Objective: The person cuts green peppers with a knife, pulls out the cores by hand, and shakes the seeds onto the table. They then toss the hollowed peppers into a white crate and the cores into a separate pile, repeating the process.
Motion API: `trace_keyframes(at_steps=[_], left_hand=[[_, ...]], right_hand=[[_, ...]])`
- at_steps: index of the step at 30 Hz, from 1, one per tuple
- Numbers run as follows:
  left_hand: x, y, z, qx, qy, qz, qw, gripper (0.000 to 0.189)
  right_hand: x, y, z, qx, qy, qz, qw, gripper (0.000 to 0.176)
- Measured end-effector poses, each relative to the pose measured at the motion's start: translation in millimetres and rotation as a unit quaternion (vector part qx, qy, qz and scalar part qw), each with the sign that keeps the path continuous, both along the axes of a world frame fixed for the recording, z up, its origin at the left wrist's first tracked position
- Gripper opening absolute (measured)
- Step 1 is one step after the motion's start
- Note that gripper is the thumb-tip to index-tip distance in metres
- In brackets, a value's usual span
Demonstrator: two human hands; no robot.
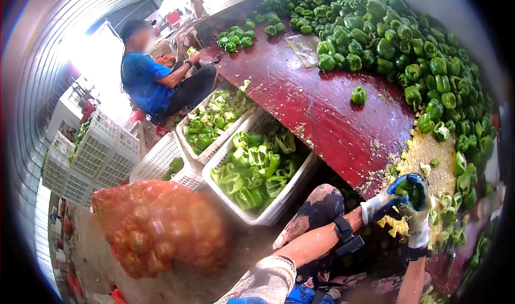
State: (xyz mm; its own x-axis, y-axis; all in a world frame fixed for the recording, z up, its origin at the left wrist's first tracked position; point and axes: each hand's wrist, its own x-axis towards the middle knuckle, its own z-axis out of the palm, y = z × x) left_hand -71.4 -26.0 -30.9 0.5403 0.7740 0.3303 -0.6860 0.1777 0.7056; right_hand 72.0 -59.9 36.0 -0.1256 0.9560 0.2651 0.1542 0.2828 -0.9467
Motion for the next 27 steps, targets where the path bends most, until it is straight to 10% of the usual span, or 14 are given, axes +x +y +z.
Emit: trace_keyframes(at_steps=[6, 11, 19, 27], left_hand=[[2, -15, 3, -0.257, -0.042, 0.013, 0.966, 0.034], [20, 1, -37, -0.223, -0.021, 0.111, 0.968, 0.029], [36, 34, -82, -0.287, -0.017, 0.082, 0.954, 0.043], [33, 12, -32, -0.21, 0.126, 0.138, 0.96, 0.047]], right_hand=[[-21, 6, -7, 0.076, -0.06, -0.062, 0.993, 0.057], [-14, 22, -8, -0.164, 0.01, -0.09, 0.982, 0.052], [6, 43, -37, -0.162, 0.134, -0.048, 0.977, 0.042], [23, 42, -58, -0.236, 0.331, -0.065, 0.912, 0.037]])
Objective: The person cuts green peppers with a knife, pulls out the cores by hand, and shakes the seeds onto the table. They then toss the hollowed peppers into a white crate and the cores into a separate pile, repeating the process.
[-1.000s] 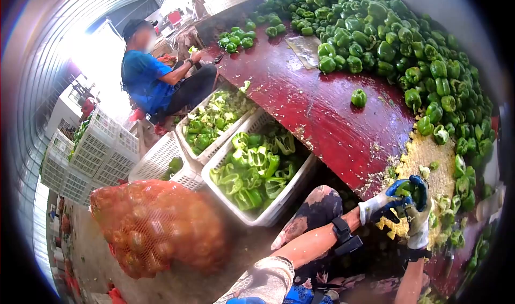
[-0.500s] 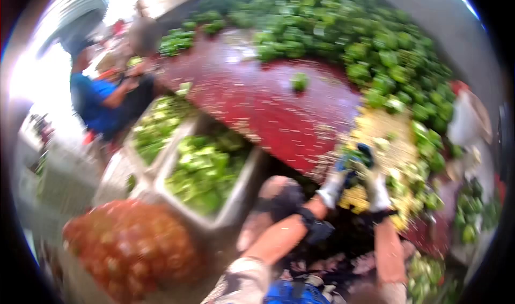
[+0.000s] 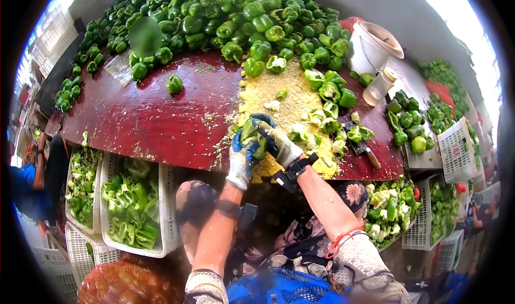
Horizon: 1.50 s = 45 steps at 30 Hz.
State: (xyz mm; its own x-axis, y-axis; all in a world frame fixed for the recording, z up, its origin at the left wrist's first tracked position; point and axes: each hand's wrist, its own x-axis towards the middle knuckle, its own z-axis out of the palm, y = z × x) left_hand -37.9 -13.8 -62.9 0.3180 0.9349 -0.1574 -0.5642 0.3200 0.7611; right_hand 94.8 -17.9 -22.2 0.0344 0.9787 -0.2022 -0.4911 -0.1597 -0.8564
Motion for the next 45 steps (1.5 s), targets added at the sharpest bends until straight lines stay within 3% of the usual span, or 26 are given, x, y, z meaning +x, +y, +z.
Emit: trace_keyframes(at_steps=[2, 6, 10, 12, 13, 14, 16, 17, 20, 21, 22, 23, 24, 25, 28, 29, 30, 32, 34, 35, 36, 38, 39, 40, 43, 45], left_hand=[[-1, -2, -4, 0.03, -0.013, 0.012, 0.999, 0.056], [-9, -6, -6, 0.095, 0.011, 0.034, 0.995, 0.061], [-10, -6, -7, 0.054, -0.131, 0.029, 0.99, 0.066], [-22, 2, -30, 0.087, -0.127, -0.027, 0.988, 0.07], [-20, -5, -16, 0.08, -0.123, -0.002, 0.989, 0.076], [-20, -8, -11, 0.071, -0.167, -0.025, 0.983, 0.078], [-23, -17, 5, 0.031, -0.22, -0.023, 0.975, 0.081], [-23, -14, 5, 0.048, -0.217, -0.035, 0.974, 0.081], [-18, -16, 11, 0.032, -0.182, -0.023, 0.983, 0.083], [-14, -15, 15, 0.024, -0.163, -0.003, 0.986, 0.08], [-9, -11, 11, 0.022, -0.164, -0.003, 0.986, 0.08], [-7, -10, 4, 0.041, -0.11, -0.013, 0.993, 0.079], [-4, -5, 0, 0.068, -0.06, -0.023, 0.996, 0.077], [-1, -6, 2, 0.039, -0.038, -0.004, 0.998, 0.074], [4, -1, 5, 0.12, 0.037, -0.009, 0.992, 0.073], [4, -1, 10, 0.123, 0.044, -0.018, 0.991, 0.073], [3, -2, 13, 0.126, 0.05, -0.026, 0.99, 0.072], [5, -4, 22, 0.167, 0.091, -0.017, 0.982, 0.066], [6, -2, 24, 0.16, 0.094, 0.017, 0.982, 0.06], [5, -2, 25, 0.136, 0.088, 0.019, 0.987, 0.057], [4, -2, 27, 0.111, 0.082, 0.022, 0.99, 0.055], [3, -4, 27, 0.121, 0.082, 0.035, 0.989, 0.05], [2, -6, 28, 0.099, 0.084, 0.019, 0.991, 0.05], [1, -7, 30, 0.077, 0.086, 0.003, 0.993, 0.05], [6, -10, 24, 0.135, 0.172, 0.003, 0.976, 0.066], [10, -4, 3, 0.175, 0.263, 0.028, 0.948, 0.067]], right_hand=[[6, -5, -1, -0.012, 0.03, 0.03, 0.999, 0.038], [-9, -3, 7, -0.01, -0.018, -0.039, 0.999, 0.044], [-29, 3, -29, -0.02, -0.188, -0.145, 0.971, 0.068], [-31, 1, -27, -0.018, -0.126, -0.207, 0.97, 0.068], [-23, 2, -17, -0.121, -0.113, -0.16, 0.973, 0.065], [-18, 1, -5, -0.121, -0.113, -0.165, 0.972, 0.065], [-9, 2, 23, -0.221, -0.02, -0.293, 0.93, 0.048], [-4, 0, 33, -0.115, 0.006, -0.326, 0.938, 0.048], [14, 9, 56, 0.034, -0.165, -0.303, 0.938, 0.057], [18, 7, 60, 0.018, -0.249, -0.282, 0.926, 0.055], [24, 9, 56, 0.016, -0.25, -0.282, 0.926, 0.055], [32, 10, 43, 0.028, -0.504, -0.183, 0.843, 0.05], [41, 17, 34, 0.044, -0.72, -0.069, 0.689, 0.046], [43, 27, 35, 0.112, -0.562, -0.12, 0.811, 0.043], [56, 33, 38, -0.028, -0.277, -0.243, 0.929, 0.041], [61, 43, 22, 0.016, -0.196, -0.285, 0.938, 0.041], [101, 67, -48, 0.112, -0.408, -0.207, 0.882, 0.059], [53, 27, 48, -0.1, -0.092, -0.226, 0.965, 0.057], [35, 15, 52, -0.086, 0.007, -0.223, 0.971, 0.057], [32, 2, 50, -0.005, 0.07, -0.142, 0.987, 0.055], [28, 4, 47, -0.007, 0.071, -0.138, 0.988, 0.055], [20, 9, 38, -0.136, 0.104, -0.188, 0.967, 0.053], [12, 8, 31, -0.09, 0.089, -0.223, 0.966, 0.049], [4, 16, 27, -0.128, 0.126, -0.251, 0.951, 0.054], [-14, 10, 20, 0.084, 0.011, -0.217, 0.972, 0.07], [-28, 6, 27, 0.158, 0.025, -0.172, 0.972, 0.066]])
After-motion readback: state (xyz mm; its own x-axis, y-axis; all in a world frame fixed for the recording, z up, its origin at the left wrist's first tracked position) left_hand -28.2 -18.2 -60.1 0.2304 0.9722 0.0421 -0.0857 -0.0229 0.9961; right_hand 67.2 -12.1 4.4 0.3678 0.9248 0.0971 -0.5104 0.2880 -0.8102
